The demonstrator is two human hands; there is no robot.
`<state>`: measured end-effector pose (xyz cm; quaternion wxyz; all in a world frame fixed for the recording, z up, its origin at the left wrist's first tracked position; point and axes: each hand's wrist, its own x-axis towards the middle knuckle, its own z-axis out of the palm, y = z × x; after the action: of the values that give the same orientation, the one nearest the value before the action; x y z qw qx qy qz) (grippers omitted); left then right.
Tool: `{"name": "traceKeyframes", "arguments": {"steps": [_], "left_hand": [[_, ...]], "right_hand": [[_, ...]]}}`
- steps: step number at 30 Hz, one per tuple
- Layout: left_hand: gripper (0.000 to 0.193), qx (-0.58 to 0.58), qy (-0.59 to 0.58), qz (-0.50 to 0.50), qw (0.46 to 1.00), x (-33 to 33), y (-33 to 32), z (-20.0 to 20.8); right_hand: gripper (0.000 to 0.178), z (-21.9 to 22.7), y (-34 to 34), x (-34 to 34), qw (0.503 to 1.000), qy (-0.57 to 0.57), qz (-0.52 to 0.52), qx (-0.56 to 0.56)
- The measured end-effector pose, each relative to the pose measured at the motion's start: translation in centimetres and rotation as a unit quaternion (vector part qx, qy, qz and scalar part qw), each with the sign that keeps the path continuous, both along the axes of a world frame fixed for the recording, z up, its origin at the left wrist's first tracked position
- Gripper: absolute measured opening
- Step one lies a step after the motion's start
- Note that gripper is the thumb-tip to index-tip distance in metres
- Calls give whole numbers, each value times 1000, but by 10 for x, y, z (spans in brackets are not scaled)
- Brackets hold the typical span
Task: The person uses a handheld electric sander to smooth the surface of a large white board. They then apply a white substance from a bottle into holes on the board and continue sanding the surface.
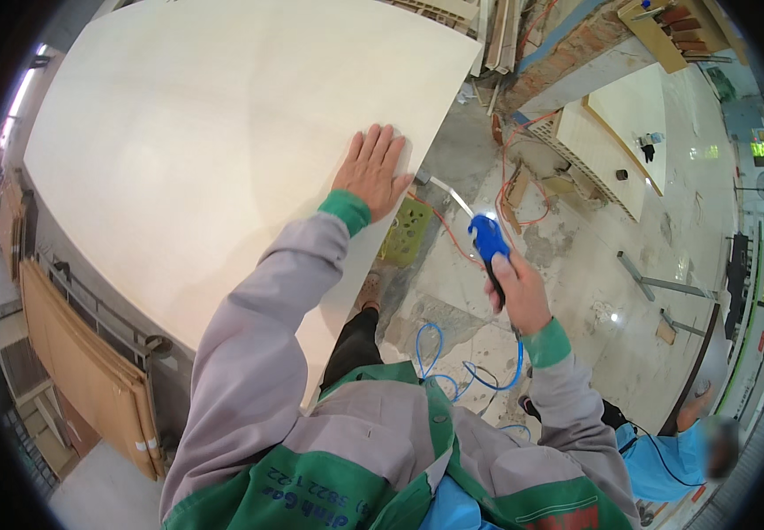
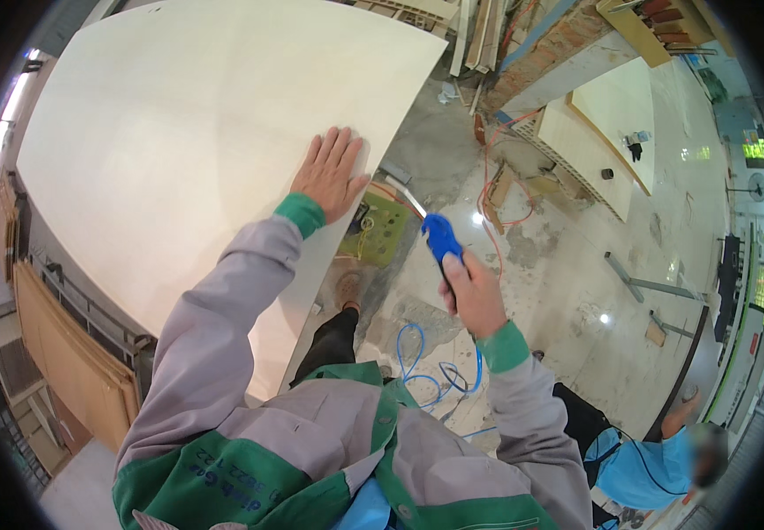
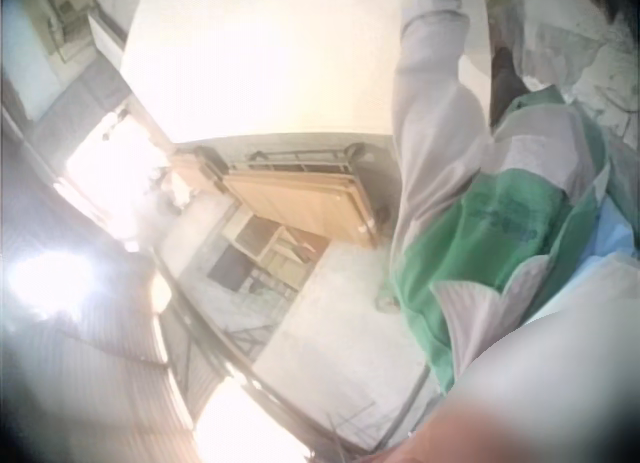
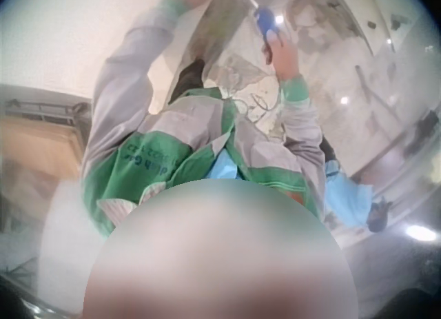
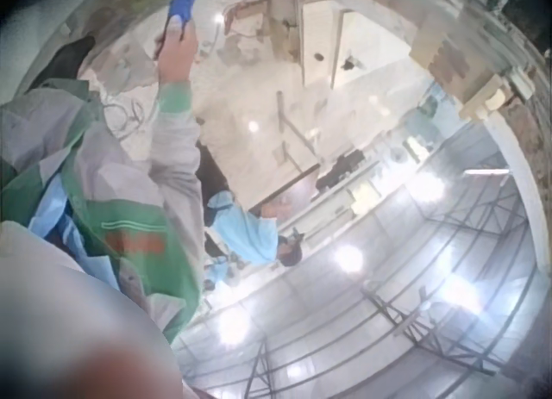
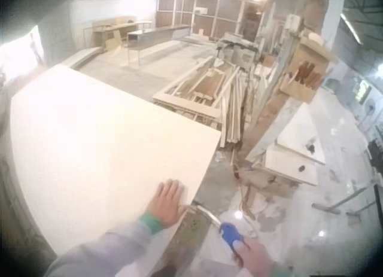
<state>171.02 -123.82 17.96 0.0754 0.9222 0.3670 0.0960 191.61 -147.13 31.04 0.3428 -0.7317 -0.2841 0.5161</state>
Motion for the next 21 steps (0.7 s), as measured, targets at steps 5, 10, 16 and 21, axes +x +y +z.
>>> {"name": "traceKeyframes", "arguments": {"steps": [5,10,16,21], "left_hand": [[66,12,-4,1,1000,64,79,-2],[73,49,-15,19,999,118,138,-6],[70,117,-8,50,992,168,218,-19],[85,57,-52,-19,997,118,176,-24]], "right_hand": [[36,-20,114,52,991,-55,-100,65],[38,-13,197,87,988,3,-143,59],[35,-7,164,83,994,47,-94,11],[33,3,52,23,993,54,64,-84]]}}
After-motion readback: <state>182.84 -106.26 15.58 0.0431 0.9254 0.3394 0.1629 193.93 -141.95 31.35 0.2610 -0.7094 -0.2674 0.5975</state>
